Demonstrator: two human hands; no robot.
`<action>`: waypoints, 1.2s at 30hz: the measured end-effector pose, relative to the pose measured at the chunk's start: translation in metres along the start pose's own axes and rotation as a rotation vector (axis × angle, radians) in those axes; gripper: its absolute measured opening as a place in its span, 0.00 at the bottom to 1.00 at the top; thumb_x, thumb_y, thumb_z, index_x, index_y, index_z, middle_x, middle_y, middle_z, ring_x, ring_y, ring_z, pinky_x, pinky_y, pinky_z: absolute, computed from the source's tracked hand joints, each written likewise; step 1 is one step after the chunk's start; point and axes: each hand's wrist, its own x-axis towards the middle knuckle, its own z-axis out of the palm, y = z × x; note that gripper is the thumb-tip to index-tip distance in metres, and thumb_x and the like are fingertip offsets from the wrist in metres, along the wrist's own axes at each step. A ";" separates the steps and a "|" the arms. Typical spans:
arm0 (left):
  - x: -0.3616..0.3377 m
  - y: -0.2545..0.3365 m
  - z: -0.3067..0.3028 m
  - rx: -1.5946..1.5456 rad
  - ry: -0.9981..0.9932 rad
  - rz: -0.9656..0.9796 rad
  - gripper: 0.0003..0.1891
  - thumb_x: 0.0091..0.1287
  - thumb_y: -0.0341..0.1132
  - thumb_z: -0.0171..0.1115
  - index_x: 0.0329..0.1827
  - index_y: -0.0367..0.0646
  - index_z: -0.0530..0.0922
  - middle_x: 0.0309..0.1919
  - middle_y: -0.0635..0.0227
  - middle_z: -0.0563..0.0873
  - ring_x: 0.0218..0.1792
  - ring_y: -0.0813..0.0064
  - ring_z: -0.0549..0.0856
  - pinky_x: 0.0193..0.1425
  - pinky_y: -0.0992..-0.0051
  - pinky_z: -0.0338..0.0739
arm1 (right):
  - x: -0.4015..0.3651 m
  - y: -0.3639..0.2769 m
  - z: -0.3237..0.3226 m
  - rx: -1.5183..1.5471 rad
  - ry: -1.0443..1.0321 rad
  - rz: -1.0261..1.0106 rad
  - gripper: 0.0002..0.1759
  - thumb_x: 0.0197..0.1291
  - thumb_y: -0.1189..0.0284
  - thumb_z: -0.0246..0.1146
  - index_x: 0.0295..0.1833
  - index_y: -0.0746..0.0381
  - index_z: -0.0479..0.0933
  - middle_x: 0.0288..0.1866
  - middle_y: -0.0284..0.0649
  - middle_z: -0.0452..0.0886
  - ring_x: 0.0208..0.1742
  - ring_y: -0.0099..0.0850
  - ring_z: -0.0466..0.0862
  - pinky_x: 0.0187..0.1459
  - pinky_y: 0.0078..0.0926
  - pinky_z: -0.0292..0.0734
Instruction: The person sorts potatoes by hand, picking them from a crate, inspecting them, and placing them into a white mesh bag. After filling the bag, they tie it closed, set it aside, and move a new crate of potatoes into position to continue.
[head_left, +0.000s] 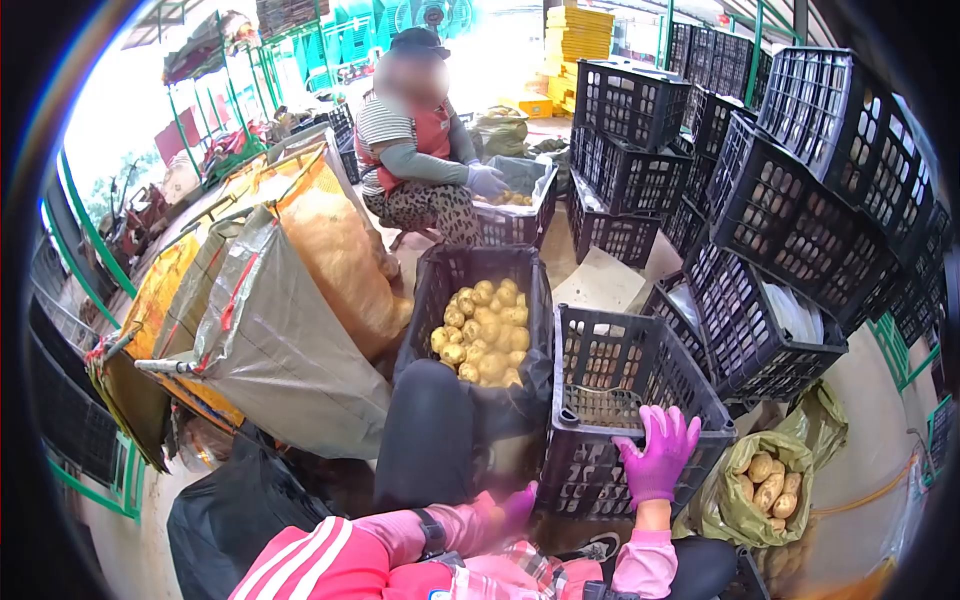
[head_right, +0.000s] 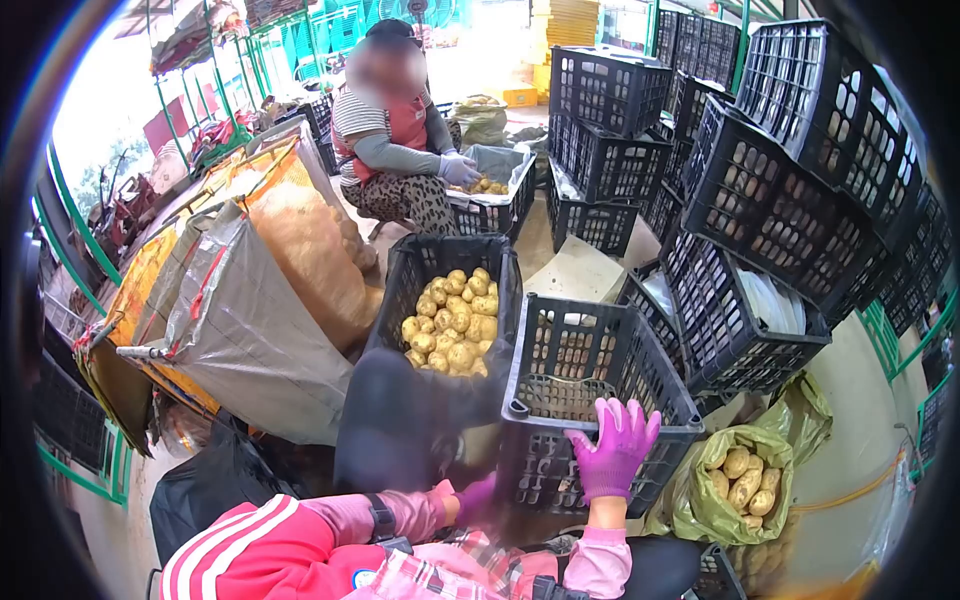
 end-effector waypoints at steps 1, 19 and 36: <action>0.007 -0.009 0.002 -0.038 0.011 0.083 0.24 0.73 0.57 0.49 0.60 0.50 0.75 0.47 0.63 0.83 0.46 0.68 0.81 0.53 0.66 0.75 | 0.003 -0.001 -0.001 -0.003 -0.021 -0.009 0.35 0.47 0.44 0.70 0.54 0.58 0.78 0.54 0.37 0.78 0.64 0.44 0.71 0.73 0.62 0.49; 0.052 -0.058 -0.009 0.393 0.012 0.352 0.26 0.76 0.50 0.52 0.71 0.46 0.71 0.59 0.69 0.80 0.61 0.76 0.75 0.69 0.71 0.66 | 0.010 -0.004 -0.004 -0.009 -0.121 0.016 0.35 0.45 0.48 0.71 0.55 0.58 0.78 0.55 0.37 0.79 0.65 0.43 0.72 0.75 0.61 0.48; 0.048 -0.051 -0.001 -0.234 -0.005 -0.086 0.19 0.76 0.53 0.43 0.45 0.54 0.81 0.23 0.68 0.78 0.21 0.73 0.76 0.23 0.73 0.70 | 0.006 -0.008 -0.007 0.007 -0.094 0.000 0.36 0.53 0.41 0.64 0.56 0.59 0.76 0.53 0.37 0.78 0.60 0.42 0.72 0.74 0.60 0.47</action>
